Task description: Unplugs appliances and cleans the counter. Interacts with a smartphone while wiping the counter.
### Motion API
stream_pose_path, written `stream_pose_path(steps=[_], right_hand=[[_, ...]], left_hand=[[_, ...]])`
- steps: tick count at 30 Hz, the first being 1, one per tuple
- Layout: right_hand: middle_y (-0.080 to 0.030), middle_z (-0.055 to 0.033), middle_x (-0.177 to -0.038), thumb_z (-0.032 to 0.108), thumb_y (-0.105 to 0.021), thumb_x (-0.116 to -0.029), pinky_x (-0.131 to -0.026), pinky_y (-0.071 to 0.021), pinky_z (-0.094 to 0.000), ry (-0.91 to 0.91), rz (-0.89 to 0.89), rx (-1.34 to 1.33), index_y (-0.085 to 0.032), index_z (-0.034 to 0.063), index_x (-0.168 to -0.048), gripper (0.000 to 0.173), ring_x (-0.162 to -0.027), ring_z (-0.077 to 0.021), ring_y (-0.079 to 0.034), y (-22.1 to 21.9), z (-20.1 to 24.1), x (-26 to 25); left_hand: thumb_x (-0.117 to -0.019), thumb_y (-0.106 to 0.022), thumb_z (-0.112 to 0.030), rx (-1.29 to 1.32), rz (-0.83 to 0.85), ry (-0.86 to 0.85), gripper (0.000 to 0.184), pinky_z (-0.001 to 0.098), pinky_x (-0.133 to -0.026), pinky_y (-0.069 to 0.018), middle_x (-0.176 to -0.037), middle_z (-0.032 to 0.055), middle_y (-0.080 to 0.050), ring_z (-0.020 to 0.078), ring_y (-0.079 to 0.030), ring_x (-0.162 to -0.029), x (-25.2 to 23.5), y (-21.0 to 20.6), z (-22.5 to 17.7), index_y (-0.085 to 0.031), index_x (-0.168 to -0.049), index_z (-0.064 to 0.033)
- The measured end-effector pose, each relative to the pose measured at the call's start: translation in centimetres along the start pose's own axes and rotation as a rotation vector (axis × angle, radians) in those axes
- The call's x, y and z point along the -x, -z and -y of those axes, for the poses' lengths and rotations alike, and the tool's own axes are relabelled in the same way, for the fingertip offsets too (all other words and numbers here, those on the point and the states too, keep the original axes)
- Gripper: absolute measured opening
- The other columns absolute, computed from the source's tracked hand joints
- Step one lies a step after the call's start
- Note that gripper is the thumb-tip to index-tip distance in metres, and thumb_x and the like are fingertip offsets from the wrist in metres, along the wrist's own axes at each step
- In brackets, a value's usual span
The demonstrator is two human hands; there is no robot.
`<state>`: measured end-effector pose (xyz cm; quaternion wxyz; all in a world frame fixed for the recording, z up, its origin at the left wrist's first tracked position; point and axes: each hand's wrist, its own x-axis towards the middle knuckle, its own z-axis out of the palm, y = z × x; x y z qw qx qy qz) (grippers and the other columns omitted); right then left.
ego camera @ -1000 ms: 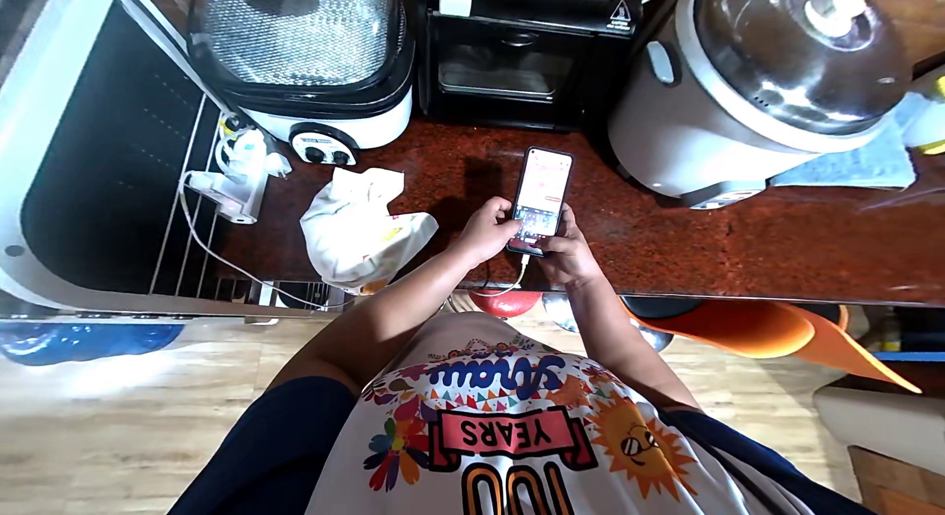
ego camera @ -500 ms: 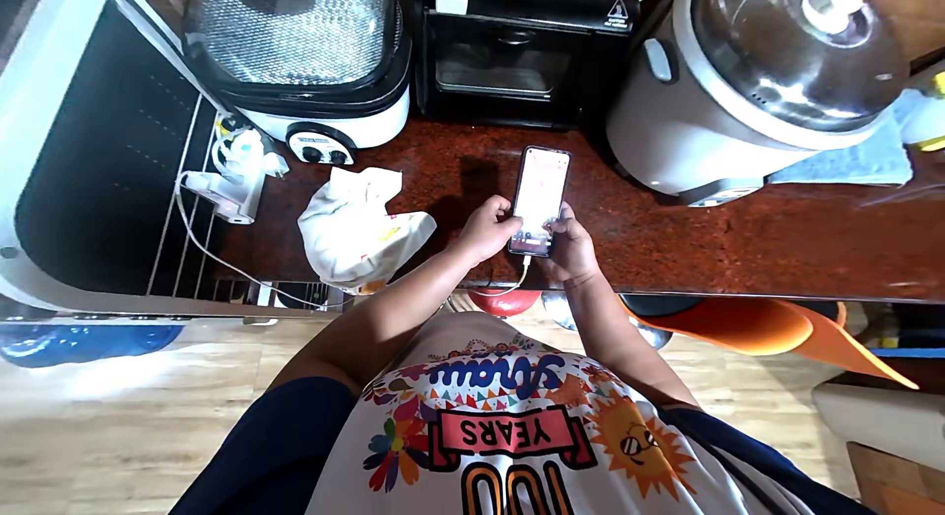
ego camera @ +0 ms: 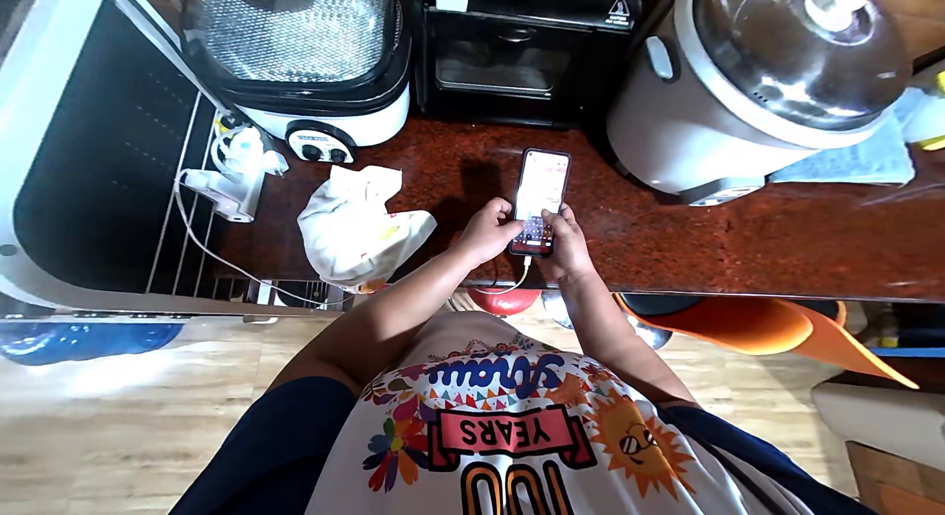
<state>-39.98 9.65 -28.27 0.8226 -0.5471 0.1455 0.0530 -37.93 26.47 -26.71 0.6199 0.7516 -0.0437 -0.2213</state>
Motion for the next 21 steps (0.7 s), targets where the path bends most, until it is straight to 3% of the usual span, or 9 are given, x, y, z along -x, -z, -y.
stream_pose_path(steps=[2, 4, 8, 17, 21], right_hand=[[-0.066, -0.0097, -0.110, 0.028, -0.036, -0.1072, -0.081, -0.0600, -0.0412, -0.028, 0.044, -0.015, -0.039, 0.0127, -0.138, 0.035, -0.097, -0.0212, -0.069, 0.08, 0.03, 0.00], [-0.068, -0.0111, -0.113, 0.037, -0.024, -0.1090, -0.084, -0.0595, -0.0418, -0.039, 0.105, -0.052, -0.046, 0.0114, -0.135, 0.043, -0.100, -0.0222, -0.069, 0.20, -0.02, -0.12], [-0.070, -0.0095, -0.110, 0.037, -0.013, -0.1088, -0.085, -0.0592, -0.0411, -0.030, 0.193, -0.094, -0.054, 0.0113, -0.128, 0.052, -0.101, -0.0197, -0.069, 0.02, 0.02, 0.21], [-0.069, -0.0097, -0.113, 0.034, -0.018, -0.1087, -0.086, -0.0591, -0.0409, -0.018, 0.222, -0.108, -0.050, 0.0122, -0.131, 0.045, -0.102, -0.0209, -0.069, 0.02, -0.27, 0.25], [-0.066, -0.0083, -0.110, 0.018, -0.029, -0.1029, -0.084, -0.0588, -0.0410, -0.025, 0.179, -0.094, -0.040, 0.0144, -0.130, 0.029, -0.099, -0.0207, -0.068, -0.01, -0.34, 0.44]], left_hand=[[-0.1003, -0.065, -0.019, -0.005, -0.017, 0.016, 0.043, 0.0485, -0.098, -0.0519, -0.128, 0.0248, -0.060, 0.0313, -0.063, -0.114, -0.17, -0.01, 0.22, -0.053, -0.135, 0.0021], [-0.1004, -0.066, -0.021, -0.006, -0.025, 0.048, 0.048, 0.0493, -0.100, -0.0514, -0.133, 0.0256, -0.058, 0.0322, -0.062, -0.117, -0.29, 0.00, 0.13, -0.050, -0.140, 0.0020], [-0.0989, -0.068, -0.025, -0.032, -0.046, 0.100, 0.055, 0.0519, -0.102, -0.0502, -0.136, 0.0264, -0.057, 0.0350, -0.061, -0.121, -0.55, -0.17, 0.24, -0.047, -0.143, 0.0001], [-0.0965, -0.073, -0.028, -0.013, -0.081, 0.132, 0.057, 0.0531, -0.098, -0.0531, -0.123, 0.0241, -0.064, 0.0327, -0.066, -0.112, -0.82, -0.85, 0.27, -0.046, -0.139, -0.0014], [-0.0967, -0.073, -0.028, -0.014, -0.081, 0.137, 0.056, 0.0523, -0.097, -0.0536, -0.119, 0.0243, -0.065, 0.0325, -0.067, -0.110, -0.75, -0.85, 0.20, -0.046, -0.138, -0.0013]])
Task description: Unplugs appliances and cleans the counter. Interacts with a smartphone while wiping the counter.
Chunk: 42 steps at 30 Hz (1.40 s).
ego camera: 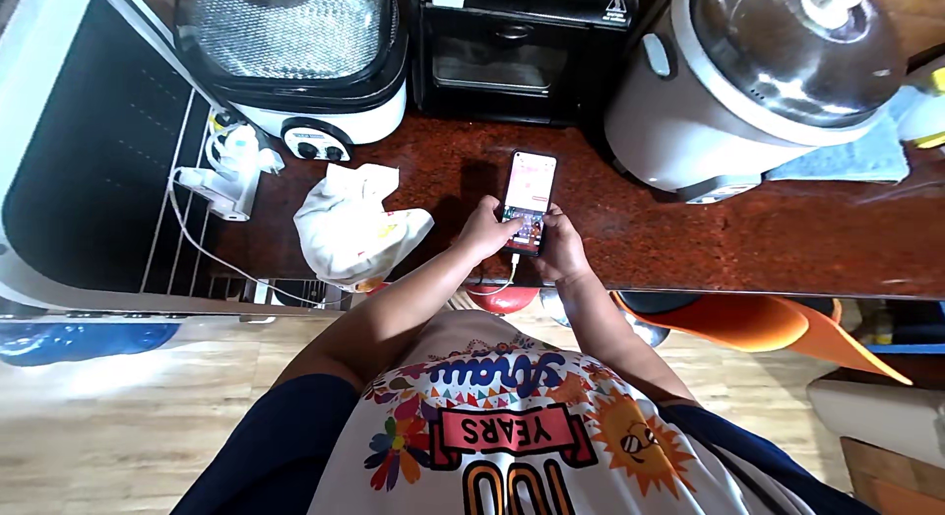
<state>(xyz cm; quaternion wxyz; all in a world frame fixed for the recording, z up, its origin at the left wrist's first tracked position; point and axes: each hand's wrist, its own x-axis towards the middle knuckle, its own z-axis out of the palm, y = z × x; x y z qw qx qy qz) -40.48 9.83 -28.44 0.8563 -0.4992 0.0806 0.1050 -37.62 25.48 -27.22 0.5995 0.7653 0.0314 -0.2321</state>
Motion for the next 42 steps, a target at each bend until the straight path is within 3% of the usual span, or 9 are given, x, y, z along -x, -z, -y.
stream_pose_path(steps=[5, 13, 17, 23, 25, 28, 32, 38, 42], right_hand=[[-0.064, -0.0082, -0.112, 0.008, -0.036, -0.0952, -0.080, -0.0596, -0.0400, -0.011, -0.046, 0.018, -0.037, 0.0145, -0.134, 0.039, -0.097, -0.0195, -0.068, 0.0, 0.0, 0.0], [-0.064, -0.0087, -0.111, 0.001, -0.039, -0.0967, -0.078, -0.0607, -0.0396, -0.026, -0.121, 0.051, -0.038, 0.0136, -0.135, 0.040, -0.094, -0.0193, -0.069, -0.4, 0.1, 0.0], [-0.065, -0.0082, -0.110, 0.001, -0.037, -0.0879, -0.076, -0.0602, -0.0385, -0.012, -0.056, -0.032, -0.039, 0.0147, -0.131, 0.045, -0.093, -0.0194, -0.069, 0.2, -0.1, -0.2], [-0.064, -0.0081, -0.110, -0.002, -0.032, -0.0897, -0.077, -0.0597, -0.0392, -0.013, -0.061, -0.047, -0.040, 0.0146, -0.130, 0.044, -0.094, -0.0196, -0.069, 0.0, -0.2, -0.2], [-0.064, -0.0086, -0.112, -0.001, -0.039, -0.0849, -0.078, -0.0598, -0.0395, -0.002, -0.026, -0.040, -0.039, 0.0141, -0.130, 0.048, -0.096, -0.0199, -0.069, 0.3, -0.4, -0.2], [-0.064, -0.0092, -0.116, -0.005, -0.054, -0.0716, -0.081, -0.0611, -0.0401, 0.017, 0.040, 0.026, -0.034, 0.0130, -0.133, 0.067, -0.099, -0.0206, -0.070, 0.8, -0.5, -0.1], [-0.063, -0.0114, -0.121, -0.011, -0.065, -0.0667, -0.087, -0.0604, -0.0429, 0.023, 0.083, 0.057, -0.029, 0.0122, -0.141, 0.086, -0.105, -0.0233, -0.068, 1.2, -0.6, -0.2], [-0.063, -0.0113, -0.122, -0.017, -0.061, -0.0666, -0.087, -0.0605, -0.0439, 0.029, 0.069, 0.086, -0.029, 0.0119, -0.141, 0.086, -0.105, -0.0238, -0.068, 1.2, -0.6, -0.2], [-0.063, -0.0109, -0.121, -0.012, -0.055, -0.0672, -0.085, -0.0604, -0.0423, 0.026, 0.049, 0.028, -0.031, 0.0128, -0.140, 0.080, -0.103, -0.0224, -0.069, 1.1, -0.6, -0.1]], left_hand=[[-0.0985, -0.071, -0.026, 0.086, 0.038, -0.016, 0.054, 0.0510, -0.101, -0.0516, -0.134, 0.0265, -0.057, 0.0330, -0.062, -0.119, 0.6, 0.3, -0.2, -0.046, -0.139, -0.0007], [-0.1007, -0.067, -0.021, 0.093, 0.063, -0.009, 0.056, 0.0498, -0.102, -0.0503, -0.137, 0.0279, -0.054, 0.0342, -0.060, -0.121, 0.8, 0.7, 0.0, -0.042, -0.146, -0.0001], [-0.1007, -0.066, -0.022, 0.091, 0.061, -0.020, 0.054, 0.0504, -0.102, -0.0509, -0.138, 0.0273, -0.055, 0.0337, -0.061, -0.121, 0.8, 0.9, 0.1, -0.044, -0.145, 0.0002], [-0.1012, -0.065, -0.021, 0.083, 0.066, -0.027, 0.054, 0.0502, -0.102, -0.0504, -0.137, 0.0276, -0.055, 0.0343, -0.061, -0.121, 0.9, 1.1, 0.2, -0.043, -0.145, 0.0011], [-0.1012, -0.065, -0.021, 0.085, 0.069, -0.028, 0.053, 0.0502, -0.102, -0.0504, -0.136, 0.0275, -0.055, 0.0341, -0.061, -0.120, 0.9, 1.2, 0.2, -0.043, -0.144, 0.0010], [-0.1011, -0.065, -0.021, 0.092, 0.062, -0.034, 0.052, 0.0499, -0.101, -0.0510, -0.135, 0.0266, -0.056, 0.0335, -0.061, -0.119, 0.9, 1.2, 0.3, -0.044, -0.144, 0.0005], [-0.1014, -0.065, -0.019, 0.120, 0.058, -0.033, 0.051, 0.0486, -0.101, -0.0510, -0.137, 0.0265, -0.054, 0.0330, -0.061, -0.120, 1.0, 1.1, 0.2, -0.044, -0.144, 0.0009], [-0.1016, -0.064, -0.020, 0.113, 0.059, -0.037, 0.052, 0.0495, -0.102, -0.0501, -0.139, 0.0272, -0.053, 0.0341, -0.059, -0.122, 0.9, 1.2, 0.2, -0.044, -0.145, 0.0005], [-0.1020, -0.064, -0.021, 0.117, 0.064, -0.039, 0.052, 0.0497, -0.102, -0.0496, -0.141, 0.0276, -0.051, 0.0344, -0.058, -0.123, 0.9, 1.2, 0.2, -0.044, -0.145, 0.0007]])
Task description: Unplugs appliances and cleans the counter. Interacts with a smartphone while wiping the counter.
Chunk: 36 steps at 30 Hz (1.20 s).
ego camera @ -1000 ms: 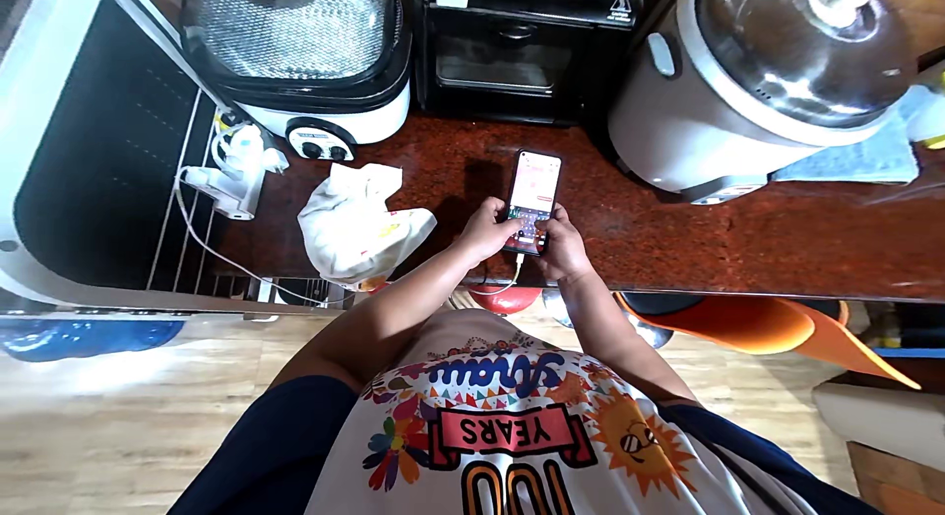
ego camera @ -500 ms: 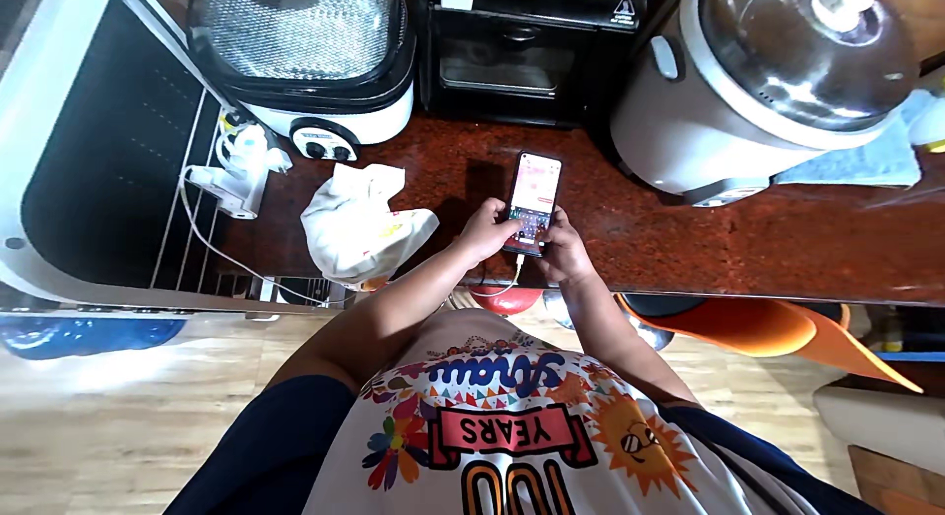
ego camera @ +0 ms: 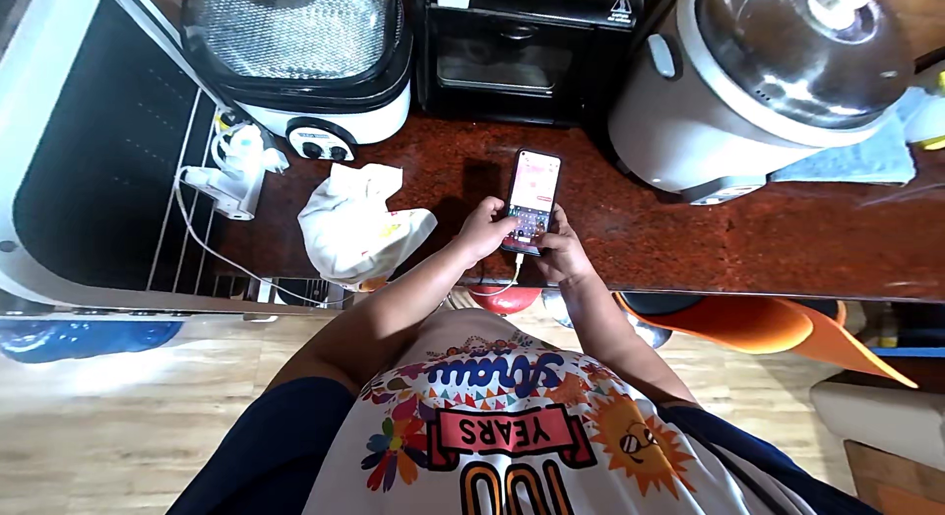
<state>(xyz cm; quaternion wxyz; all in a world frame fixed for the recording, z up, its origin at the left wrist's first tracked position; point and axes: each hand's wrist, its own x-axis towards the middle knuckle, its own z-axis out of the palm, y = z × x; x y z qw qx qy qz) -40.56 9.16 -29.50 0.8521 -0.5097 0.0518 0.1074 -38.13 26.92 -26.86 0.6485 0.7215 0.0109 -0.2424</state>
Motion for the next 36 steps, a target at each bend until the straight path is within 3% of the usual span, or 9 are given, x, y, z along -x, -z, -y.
stream_pose_path(steps=[7, 10, 12, 14, 17, 21, 24, 30, 36], right_hand=[[-0.062, -0.0102, -0.121, -0.013, -0.042, -0.0822, -0.084, -0.0600, -0.0419, -0.015, -0.076, 0.024, -0.031, 0.0137, -0.142, 0.066, -0.102, -0.0212, -0.068, -0.5, 0.3, 0.1], [-0.063, -0.0087, -0.118, -0.011, -0.041, -0.0832, -0.083, -0.0602, -0.0409, -0.016, -0.067, -0.010, -0.034, 0.0149, -0.138, 0.061, -0.100, -0.0205, -0.069, -0.1, 0.2, 0.0], [-0.064, -0.0072, -0.115, -0.004, -0.040, -0.0867, -0.079, -0.0598, -0.0387, -0.023, -0.069, -0.043, -0.036, 0.0167, -0.135, 0.053, -0.097, -0.0187, -0.068, 0.1, 0.2, -0.1], [-0.064, -0.0067, -0.113, 0.002, -0.036, -0.0933, -0.079, -0.0594, -0.0388, -0.031, -0.091, -0.071, -0.037, 0.0179, -0.135, 0.044, -0.095, -0.0187, -0.068, 0.2, 0.3, -0.1], [-0.063, -0.0074, -0.111, 0.003, -0.033, -0.0968, -0.078, -0.0595, -0.0400, -0.049, -0.150, -0.054, -0.037, 0.0179, -0.136, 0.042, -0.094, -0.0192, -0.068, 0.2, 0.7, 0.0], [-0.063, -0.0084, -0.114, 0.003, -0.036, -0.0939, -0.080, -0.0596, -0.0423, -0.029, -0.152, -0.050, -0.037, 0.0176, -0.136, 0.044, -0.097, -0.0208, -0.068, 1.0, 0.5, -0.2], [-0.063, -0.0075, -0.115, 0.004, -0.040, -0.0921, -0.078, -0.0603, -0.0403, -0.028, -0.156, -0.009, -0.036, 0.0178, -0.137, 0.047, -0.097, -0.0196, -0.068, 0.9, 0.4, -0.3], [-0.064, -0.0099, -0.111, 0.004, -0.066, -0.0863, -0.078, -0.0623, -0.0412, 0.009, -0.208, 0.074, -0.038, 0.0124, -0.135, 0.057, -0.093, -0.0210, -0.070, 0.9, -0.2, -1.1], [-0.063, -0.0122, -0.115, 0.001, -0.072, -0.0825, -0.078, -0.0624, -0.0406, 0.012, -0.256, 0.118, -0.036, 0.0094, -0.140, 0.069, -0.093, -0.0218, -0.070, 0.2, -0.5, -1.4]], left_hand=[[-0.1029, -0.061, -0.019, 0.030, 0.030, -0.024, 0.046, 0.0483, -0.102, -0.0497, -0.139, 0.0256, -0.054, 0.0320, -0.059, -0.122, 0.0, 0.1, 0.1, -0.048, -0.142, 0.0013], [-0.1038, -0.060, -0.018, -0.062, 0.033, -0.108, 0.041, 0.0456, -0.103, -0.0493, -0.132, 0.0221, -0.061, 0.0274, -0.061, -0.120, -0.3, 1.5, 0.7, -0.054, -0.139, 0.0013], [-0.1030, -0.060, -0.017, -0.214, -0.057, -0.193, 0.038, 0.0451, -0.104, -0.0512, -0.127, 0.0200, -0.066, 0.0265, -0.065, -0.118, -0.7, 3.6, 1.5, -0.057, -0.136, 0.0013], [-0.1040, -0.059, -0.020, -0.380, -0.167, -0.182, 0.040, 0.0461, -0.108, -0.0496, -0.134, 0.0201, -0.063, 0.0284, -0.063, -0.125, -0.7, 6.8, 2.3, -0.055, -0.139, 0.0006], [-0.1025, -0.059, -0.027, -0.707, -0.387, -0.118, 0.041, 0.0571, -0.113, -0.0415, -0.140, 0.0206, -0.059, 0.0366, -0.055, -0.132, -0.1, 11.8, 4.1, -0.060, -0.137, -0.0044], [-0.1033, -0.055, -0.041, -1.055, -0.498, -0.016, 0.049, 0.0762, -0.117, -0.0154, -0.158, 0.0185, -0.045, 0.0433, -0.037, -0.148, 0.9, 16.7, 9.2, -0.058, -0.143, -0.0137], [-0.1065, -0.044, -0.046, -1.179, -0.548, -0.037, 0.051, 0.0705, -0.120, -0.0168, -0.161, 0.0136, -0.042, 0.0384, -0.036, -0.150, 1.0, 17.3, 12.2, -0.054, -0.148, -0.0188], [-0.1060, -0.045, -0.043, -1.139, -0.569, -0.032, 0.048, 0.0674, -0.121, -0.0175, -0.160, 0.0125, -0.044, 0.0366, -0.037, -0.149, 0.9, 16.9, 11.8, -0.057, -0.146, -0.0190], [-0.1058, -0.046, -0.043, -1.130, -0.577, -0.057, 0.047, 0.0655, -0.121, -0.0192, -0.158, 0.0128, -0.046, 0.0361, -0.040, -0.148, 1.1, 16.8, 11.8, -0.059, -0.144, -0.0181]])
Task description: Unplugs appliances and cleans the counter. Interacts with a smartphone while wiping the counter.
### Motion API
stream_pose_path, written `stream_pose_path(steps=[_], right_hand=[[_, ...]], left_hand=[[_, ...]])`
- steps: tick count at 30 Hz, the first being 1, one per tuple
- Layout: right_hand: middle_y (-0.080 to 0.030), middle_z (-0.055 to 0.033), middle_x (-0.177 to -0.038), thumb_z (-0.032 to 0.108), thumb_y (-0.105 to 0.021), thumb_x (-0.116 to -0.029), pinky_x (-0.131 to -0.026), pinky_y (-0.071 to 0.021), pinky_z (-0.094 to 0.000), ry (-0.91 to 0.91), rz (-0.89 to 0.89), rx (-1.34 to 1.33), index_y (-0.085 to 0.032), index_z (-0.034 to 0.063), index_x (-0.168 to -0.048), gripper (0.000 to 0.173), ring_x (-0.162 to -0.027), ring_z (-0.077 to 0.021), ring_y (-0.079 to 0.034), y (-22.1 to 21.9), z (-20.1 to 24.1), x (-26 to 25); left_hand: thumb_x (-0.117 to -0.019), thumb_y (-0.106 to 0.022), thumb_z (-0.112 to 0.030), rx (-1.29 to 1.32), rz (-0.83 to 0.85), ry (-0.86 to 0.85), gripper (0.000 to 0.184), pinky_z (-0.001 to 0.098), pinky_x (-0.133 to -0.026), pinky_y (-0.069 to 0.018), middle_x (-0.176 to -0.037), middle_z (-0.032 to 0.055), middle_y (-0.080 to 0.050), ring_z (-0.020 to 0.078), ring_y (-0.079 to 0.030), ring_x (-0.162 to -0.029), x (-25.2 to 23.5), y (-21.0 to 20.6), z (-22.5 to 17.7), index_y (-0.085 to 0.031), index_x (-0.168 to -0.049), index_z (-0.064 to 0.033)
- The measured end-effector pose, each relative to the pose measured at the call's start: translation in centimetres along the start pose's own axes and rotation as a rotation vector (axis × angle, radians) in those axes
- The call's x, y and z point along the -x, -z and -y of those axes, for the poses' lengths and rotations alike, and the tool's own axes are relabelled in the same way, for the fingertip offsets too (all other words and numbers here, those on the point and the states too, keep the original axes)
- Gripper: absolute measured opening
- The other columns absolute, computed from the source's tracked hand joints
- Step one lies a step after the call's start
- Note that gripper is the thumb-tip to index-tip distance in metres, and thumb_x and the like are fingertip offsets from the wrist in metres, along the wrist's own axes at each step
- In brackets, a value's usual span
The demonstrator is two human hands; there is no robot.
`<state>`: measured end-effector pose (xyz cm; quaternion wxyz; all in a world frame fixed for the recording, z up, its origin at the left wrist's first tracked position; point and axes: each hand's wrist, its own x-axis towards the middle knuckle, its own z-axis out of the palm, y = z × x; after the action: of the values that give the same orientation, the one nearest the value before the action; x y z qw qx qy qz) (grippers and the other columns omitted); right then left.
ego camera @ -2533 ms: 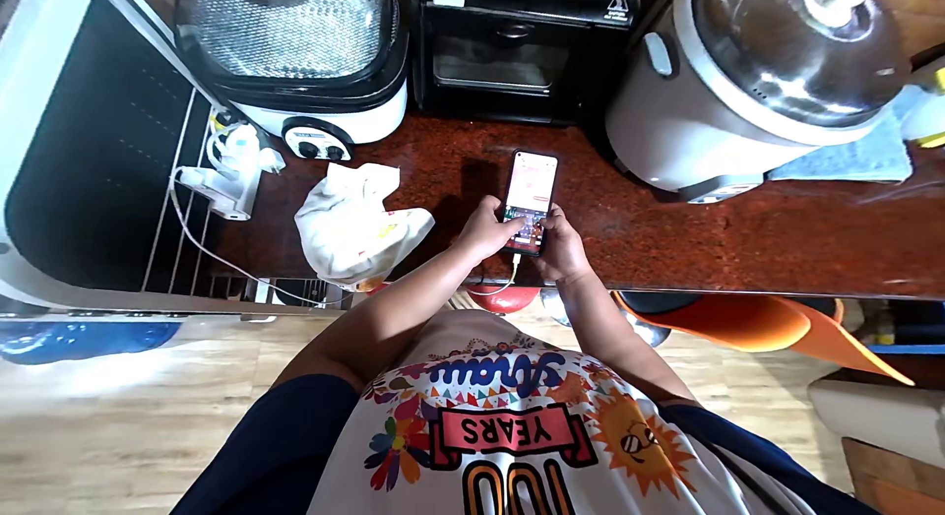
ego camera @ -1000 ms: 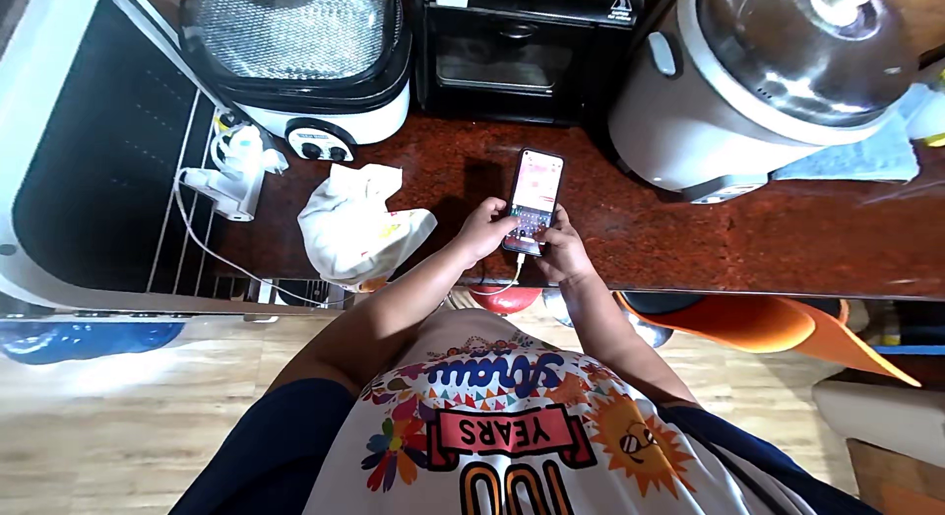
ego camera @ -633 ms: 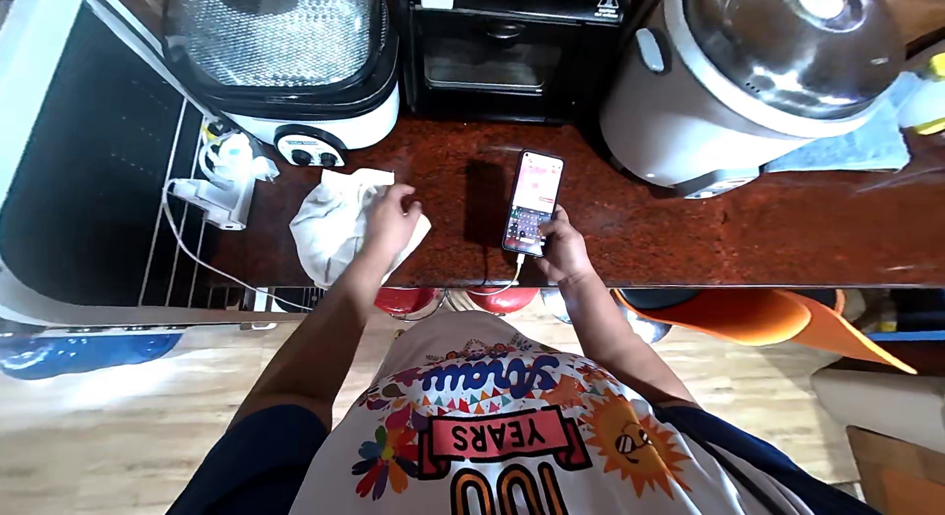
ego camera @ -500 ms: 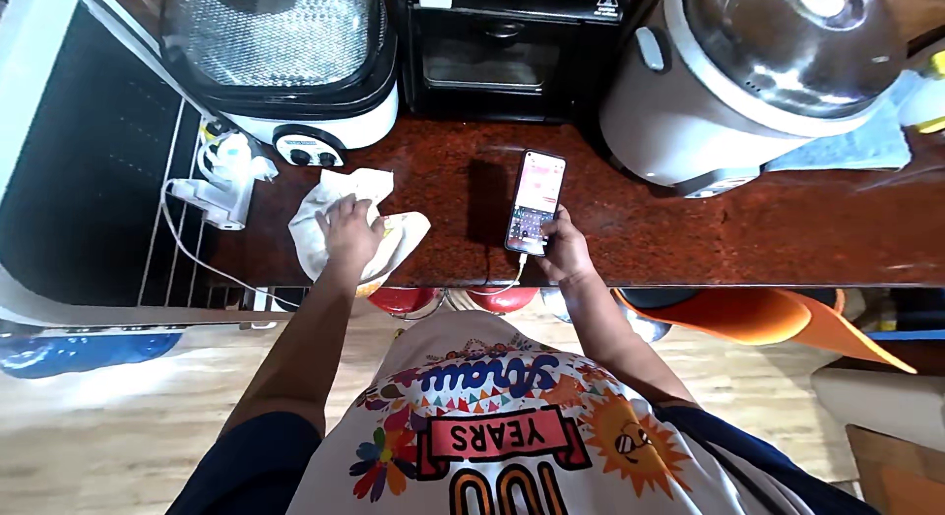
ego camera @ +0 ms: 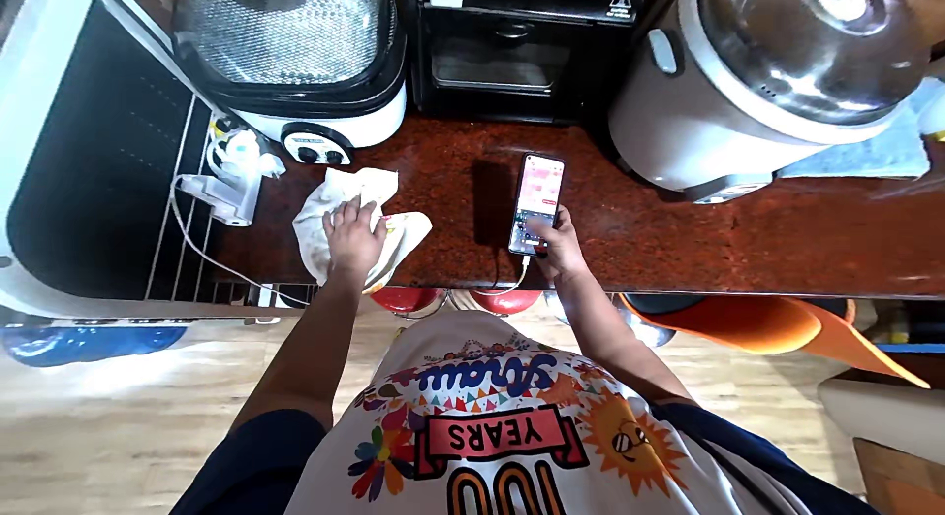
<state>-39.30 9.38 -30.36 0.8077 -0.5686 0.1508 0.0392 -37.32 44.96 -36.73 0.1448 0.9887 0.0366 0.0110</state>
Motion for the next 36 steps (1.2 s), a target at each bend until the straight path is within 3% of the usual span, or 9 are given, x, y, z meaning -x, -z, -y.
stream_pose_path(steps=[11, 19, 22, 25, 28, 31, 33, 36], right_hand=[[-0.061, -0.0149, -0.115, -0.004, -0.074, -0.0826, -0.076, -0.0628, -0.0421, 0.006, -0.083, 0.033, -0.037, 0.0073, -0.139, 0.069, -0.093, -0.0235, -0.070, -0.2, -0.6, -0.5], [-0.060, -0.0129, -0.119, 0.002, -0.075, -0.0838, -0.082, -0.0615, -0.0406, 0.039, -0.022, 0.031, -0.034, 0.0091, -0.140, 0.070, -0.099, -0.0214, -0.068, 0.0, -0.3, -0.3], [-0.061, -0.0125, -0.117, 0.010, -0.066, -0.0944, -0.081, -0.0617, -0.0406, 0.023, -0.027, 0.034, -0.034, 0.0107, -0.142, 0.057, -0.097, -0.0211, -0.069, -0.2, 0.0, -0.2], [-0.063, -0.0113, -0.118, 0.034, -0.042, -0.1084, -0.083, -0.0600, -0.0422, -0.026, -0.037, 0.036, -0.036, 0.0139, -0.144, 0.041, -0.100, -0.0217, -0.068, -0.5, 0.2, -0.3], [-0.065, -0.0120, -0.121, 0.042, -0.026, -0.1095, -0.086, -0.0586, -0.0448, -0.048, -0.044, 0.019, -0.036, 0.0129, -0.146, 0.048, -0.105, -0.0236, -0.068, -0.6, 0.1, -0.3], [-0.065, -0.0124, -0.120, 0.042, -0.023, -0.1099, -0.085, -0.0585, -0.0448, -0.065, -0.054, 0.013, -0.036, 0.0122, -0.145, 0.048, -0.104, -0.0239, -0.068, -1.2, 0.3, 0.0], [-0.065, -0.0131, -0.121, 0.043, -0.024, -0.1099, -0.086, -0.0584, -0.0453, -0.071, -0.056, 0.004, -0.037, 0.0118, -0.145, 0.049, -0.105, -0.0246, -0.068, -1.3, 0.3, 0.1], [-0.065, -0.0137, -0.121, 0.044, -0.022, -0.1102, -0.086, -0.0585, -0.0450, -0.051, -0.042, 0.012, -0.036, 0.0109, -0.146, 0.051, -0.105, -0.0250, -0.068, -1.0, 0.1, 0.1]], left_hand=[[-0.1059, -0.046, -0.042, -0.006, 0.001, 0.003, 0.047, 0.0658, -0.121, -0.0192, -0.158, 0.0121, -0.046, 0.0362, -0.040, -0.148, 0.0, 0.0, 0.0, -0.059, -0.144, -0.0180], [-0.1059, -0.045, -0.043, -0.008, 0.002, 0.012, 0.047, 0.0658, -0.121, -0.0184, -0.158, 0.0117, -0.047, 0.0350, -0.040, -0.148, -0.1, -0.2, 0.1, -0.059, -0.144, -0.0190], [-0.1053, -0.047, -0.041, -0.012, -0.012, 0.045, 0.045, 0.0725, -0.120, -0.0112, -0.160, 0.0129, -0.044, 0.0384, -0.035, -0.151, -0.1, -0.1, -0.6, -0.059, -0.143, -0.0187], [-0.0991, -0.059, -0.025, 0.068, -0.024, 0.034, 0.042, 0.0779, -0.118, -0.0025, -0.165, 0.0174, -0.033, 0.0449, -0.021, -0.155, 0.3, 1.5, -4.0, -0.062, -0.140, -0.0151], [-0.0997, -0.061, -0.024, 0.262, 0.149, -0.073, 0.042, 0.0702, -0.121, -0.0114, -0.151, 0.0150, -0.053, 0.0390, -0.039, -0.146, 1.2, 3.7, -9.9, -0.063, -0.140, -0.0142], [-0.1055, -0.055, -0.023, 0.674, 0.390, -0.072, 0.036, 0.0511, -0.114, -0.0428, -0.132, 0.0134, -0.068, 0.0263, -0.062, -0.127, 1.8, 3.8, -14.5, -0.064, -0.137, -0.0083], [-0.1054, -0.058, -0.022, 0.923, 0.549, -0.030, 0.037, 0.0494, -0.111, -0.0457, -0.136, 0.0166, -0.065, 0.0271, -0.061, -0.128, 2.1, 3.6, -16.3, -0.062, -0.138, -0.0039], [-0.1028, -0.063, -0.018, 1.000, 0.670, -0.014, 0.044, 0.0455, -0.108, -0.0470, -0.137, 0.0205, -0.062, 0.0277, -0.061, -0.125, 2.6, 4.0, -18.1, -0.056, -0.142, 0.0019]])
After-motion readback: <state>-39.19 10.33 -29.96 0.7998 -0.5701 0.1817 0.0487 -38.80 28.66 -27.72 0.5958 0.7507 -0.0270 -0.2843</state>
